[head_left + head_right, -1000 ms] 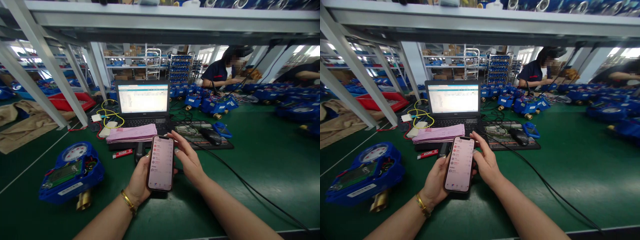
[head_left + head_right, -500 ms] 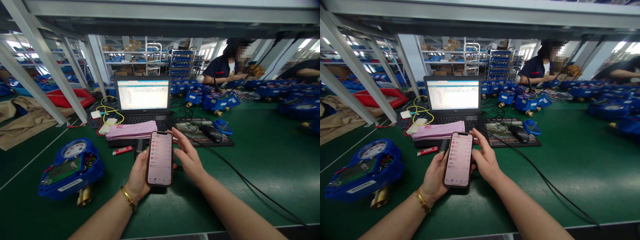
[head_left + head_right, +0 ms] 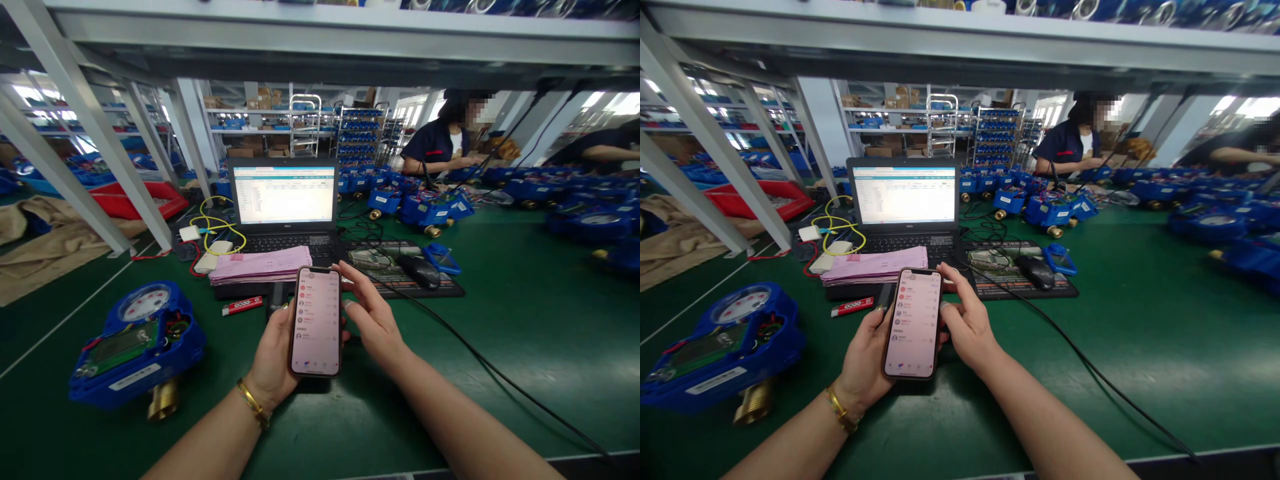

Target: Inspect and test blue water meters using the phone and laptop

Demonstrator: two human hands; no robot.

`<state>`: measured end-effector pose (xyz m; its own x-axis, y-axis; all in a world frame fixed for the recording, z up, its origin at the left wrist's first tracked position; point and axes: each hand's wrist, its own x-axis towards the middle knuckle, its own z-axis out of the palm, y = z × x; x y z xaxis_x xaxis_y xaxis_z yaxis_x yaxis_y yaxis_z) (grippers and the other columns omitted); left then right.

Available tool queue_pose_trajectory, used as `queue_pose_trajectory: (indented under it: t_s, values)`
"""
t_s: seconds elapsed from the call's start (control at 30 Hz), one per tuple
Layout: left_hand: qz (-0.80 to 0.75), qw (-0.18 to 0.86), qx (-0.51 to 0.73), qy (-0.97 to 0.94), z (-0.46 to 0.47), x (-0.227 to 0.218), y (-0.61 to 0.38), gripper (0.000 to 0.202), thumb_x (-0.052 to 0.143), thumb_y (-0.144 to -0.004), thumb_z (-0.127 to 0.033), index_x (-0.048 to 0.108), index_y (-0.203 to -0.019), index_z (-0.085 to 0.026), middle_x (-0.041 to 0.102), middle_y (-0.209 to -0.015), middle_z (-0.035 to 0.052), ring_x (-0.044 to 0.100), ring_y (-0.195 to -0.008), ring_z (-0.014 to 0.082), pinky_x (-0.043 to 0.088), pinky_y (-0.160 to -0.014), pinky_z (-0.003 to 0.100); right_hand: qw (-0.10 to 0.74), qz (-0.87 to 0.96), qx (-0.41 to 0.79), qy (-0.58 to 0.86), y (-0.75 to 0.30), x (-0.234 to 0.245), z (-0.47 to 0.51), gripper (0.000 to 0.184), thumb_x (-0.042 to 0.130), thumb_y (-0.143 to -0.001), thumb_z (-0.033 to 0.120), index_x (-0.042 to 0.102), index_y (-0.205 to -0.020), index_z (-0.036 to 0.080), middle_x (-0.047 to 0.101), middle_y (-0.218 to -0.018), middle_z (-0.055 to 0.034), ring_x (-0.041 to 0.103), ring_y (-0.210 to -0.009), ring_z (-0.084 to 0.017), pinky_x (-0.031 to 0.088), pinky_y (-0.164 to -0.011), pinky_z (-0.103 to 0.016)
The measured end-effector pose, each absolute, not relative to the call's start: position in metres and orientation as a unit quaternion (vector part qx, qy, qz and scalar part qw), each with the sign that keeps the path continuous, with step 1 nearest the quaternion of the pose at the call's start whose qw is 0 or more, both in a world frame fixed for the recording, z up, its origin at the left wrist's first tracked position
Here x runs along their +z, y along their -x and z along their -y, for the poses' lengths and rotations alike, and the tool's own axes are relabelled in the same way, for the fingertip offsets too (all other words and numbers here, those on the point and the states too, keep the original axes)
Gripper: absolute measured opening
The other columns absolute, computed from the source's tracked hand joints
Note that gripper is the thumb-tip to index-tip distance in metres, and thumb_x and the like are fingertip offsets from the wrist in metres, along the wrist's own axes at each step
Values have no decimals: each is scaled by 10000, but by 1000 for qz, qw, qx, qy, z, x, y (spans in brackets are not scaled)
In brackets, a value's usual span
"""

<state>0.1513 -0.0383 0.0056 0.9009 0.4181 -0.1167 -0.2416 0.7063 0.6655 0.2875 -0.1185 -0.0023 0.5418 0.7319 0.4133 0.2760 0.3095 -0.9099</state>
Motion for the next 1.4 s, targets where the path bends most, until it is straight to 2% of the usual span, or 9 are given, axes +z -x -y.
queue_pose_trajectory:
  t_s: [0.13,0.23,0.37,0.5,0.67,0.77,0.93,1.1,1.4]
  values:
    - [-138,915,176,-336,38,6,-152,552,435,-858,-523,529,-1263,-159,708,-953,101,678,-840,286,531,-764,407,680,445,180,553,-288,-4,117,564,465,-798,212,398,-1358,237,475,-1371,-57,457,-1231,-248,550,-835,-373]
    - [-142,912,179,-340,38,7,-151,547,426,-863,-517,514,-1276,-169,706,-954,109,675,-849,292,511,-837,471,685,442,199,543,-288,-5,116,581,476,-799,228,369,-1370,201,480,-1357,-94,465,-1218,-250,557,-740,-331]
    - [-145,911,188,-336,38,7,-151,546,420,-863,-503,485,-1303,-187,695,-996,112,663,-903,306,471,-908,526,677,442,253,532,-286,-4,116,631,469,-795,240,298,-1401,201,517,-1303,-101,589,-909,-190,513,-544,-263]
    - [-163,906,208,-330,38,9,-152,448,366,-892,-454,556,-1208,-200,702,-913,85,664,-902,288,463,-930,513,672,431,297,524,-285,-3,117,676,481,-784,258,239,-1414,214,512,-1285,-112,537,-660,-120,442,-438,-216]
    - [-182,901,234,-317,39,17,-156,421,282,-926,-395,628,-1038,-183,698,-796,67,667,-887,258,475,-927,462,680,444,307,496,-287,-6,113,671,488,-776,261,235,-1395,198,523,-1235,-128,564,-862,-174,447,-506,-213]
    - [-194,889,267,-318,37,24,-161,427,279,-934,-371,614,-1104,-166,707,-896,76,660,-903,242,486,-915,422,675,460,307,489,-288,-7,111,690,484,-765,243,228,-1402,172,542,-1205,-129,544,-971,-197,467,-607,-248]
    - [-166,885,276,-336,32,28,-168,410,330,-924,-345,618,-1122,-130,699,-997,102,630,-1004,256,477,-933,402,637,505,298,500,-286,-5,114,873,525,-724,231,92,-1477,156,484,-1286,-133,517,-944,-181,452,-787,-316]
    - [-147,890,269,-337,30,21,-169,380,419,-890,-387,636,-1114,-170,707,-954,83,634,-992,272,476,-935,423,617,507,310,516,-281,-4,114,953,561,-683,196,53,-1488,162,493,-1258,-136,518,-813,-152,457,-775,-332]
    - [-156,901,248,-319,25,12,-162,389,481,-851,-438,653,-1101,-195,706,-971,72,649,-939,269,488,-906,415,618,507,302,520,-280,-9,114,822,517,-735,169,131,-1461,165,527,-1196,-116,513,-951,-180,473,-775,-310]
